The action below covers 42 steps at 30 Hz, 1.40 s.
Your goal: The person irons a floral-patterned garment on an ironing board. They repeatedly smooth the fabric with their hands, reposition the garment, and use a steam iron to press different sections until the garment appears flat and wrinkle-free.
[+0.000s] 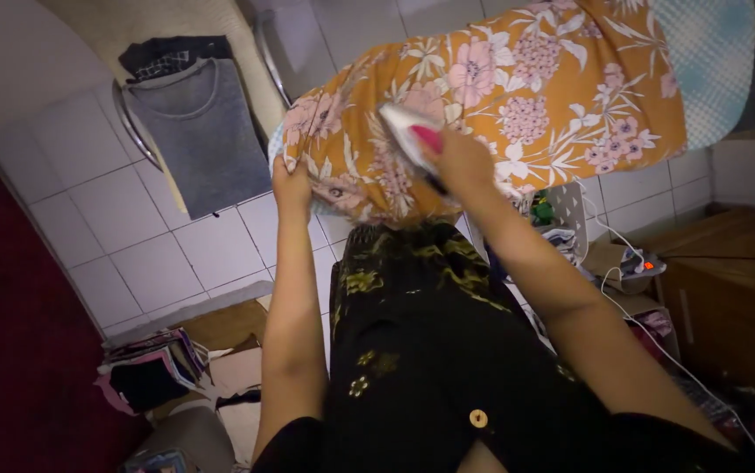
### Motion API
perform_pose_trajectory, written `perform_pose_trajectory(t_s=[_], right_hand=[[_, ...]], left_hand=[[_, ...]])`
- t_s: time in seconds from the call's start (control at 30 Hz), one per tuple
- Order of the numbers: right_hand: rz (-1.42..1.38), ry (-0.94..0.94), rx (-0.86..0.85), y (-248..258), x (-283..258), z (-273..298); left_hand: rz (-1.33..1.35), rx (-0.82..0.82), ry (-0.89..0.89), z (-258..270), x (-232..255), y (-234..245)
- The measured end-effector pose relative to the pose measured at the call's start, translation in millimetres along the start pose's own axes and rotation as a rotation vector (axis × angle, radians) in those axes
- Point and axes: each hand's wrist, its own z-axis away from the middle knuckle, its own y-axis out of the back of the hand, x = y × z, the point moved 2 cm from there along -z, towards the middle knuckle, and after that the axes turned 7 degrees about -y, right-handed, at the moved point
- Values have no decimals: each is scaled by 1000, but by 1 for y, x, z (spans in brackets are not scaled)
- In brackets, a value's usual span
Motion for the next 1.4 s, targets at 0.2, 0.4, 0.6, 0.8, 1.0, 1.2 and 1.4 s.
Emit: perform_pose_trajectory(t_s=[0.2,0.4,0.6,0.8,1.0,1.2,1.4], right_hand=[[21,-173,172,33,30,-29],[51,169,-102,-22,-61,45],[-115,49,-212,-15,-115,-2],[345,745,-85,-28,-150,-27],[102,507,145,-64,-177,-45],[115,714,-133,-66,-162,11],[303,478,-280,-32,-78,78]], left_hand=[[-185,56,38,30,-4,25],[-74,179,9,32,-29,32],[-274,122,14,57,-34,40],[-144,273,-17,66,-51,51],[88,73,126,80,-81,60],[293,241,137,85,-104,79],[227,152,139,79,-85,71]])
